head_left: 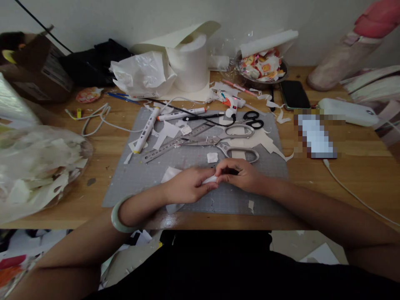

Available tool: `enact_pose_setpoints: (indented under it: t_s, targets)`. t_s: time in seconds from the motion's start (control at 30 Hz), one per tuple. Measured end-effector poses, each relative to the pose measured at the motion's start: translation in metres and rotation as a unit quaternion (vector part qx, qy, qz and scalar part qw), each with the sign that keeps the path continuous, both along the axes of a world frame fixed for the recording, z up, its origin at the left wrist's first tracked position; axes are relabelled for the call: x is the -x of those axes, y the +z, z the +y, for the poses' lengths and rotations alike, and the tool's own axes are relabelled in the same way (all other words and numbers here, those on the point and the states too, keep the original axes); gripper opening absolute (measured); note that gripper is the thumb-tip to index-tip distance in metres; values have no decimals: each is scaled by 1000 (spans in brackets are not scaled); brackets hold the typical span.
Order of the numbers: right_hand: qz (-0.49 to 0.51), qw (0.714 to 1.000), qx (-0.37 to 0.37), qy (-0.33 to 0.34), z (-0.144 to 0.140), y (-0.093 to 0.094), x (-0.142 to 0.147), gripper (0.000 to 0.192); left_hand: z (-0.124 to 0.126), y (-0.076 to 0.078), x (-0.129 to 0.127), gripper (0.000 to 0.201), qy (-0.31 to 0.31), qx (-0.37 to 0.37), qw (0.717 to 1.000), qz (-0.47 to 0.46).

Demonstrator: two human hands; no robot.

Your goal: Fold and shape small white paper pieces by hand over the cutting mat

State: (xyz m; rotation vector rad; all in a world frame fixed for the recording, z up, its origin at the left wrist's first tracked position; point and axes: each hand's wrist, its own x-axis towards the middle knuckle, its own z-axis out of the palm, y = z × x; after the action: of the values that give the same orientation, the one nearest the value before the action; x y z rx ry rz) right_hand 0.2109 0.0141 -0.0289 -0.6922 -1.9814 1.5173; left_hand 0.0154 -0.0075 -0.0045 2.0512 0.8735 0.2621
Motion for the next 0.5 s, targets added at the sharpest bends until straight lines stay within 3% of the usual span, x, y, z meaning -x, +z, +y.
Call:
enact_pose_setpoints:
  t_s: [0.17,0.27,0.37,0.5]
  targets:
    - [-54,986,-147,49,0,0,-1,11,-1,0,-1,19,-11,-15,999,28]
    - [-66,983,-159,71,0,1,-1,12,-1,1,-2,17,-14,-12,999,33]
    - [-63,992,-91,66,2,2,-1,13,0,1,-2,17,-8,-12,1000,28]
    - [11,995,74,61,8,2,-4,22,0,2,-1,18,-13,-10,999,27]
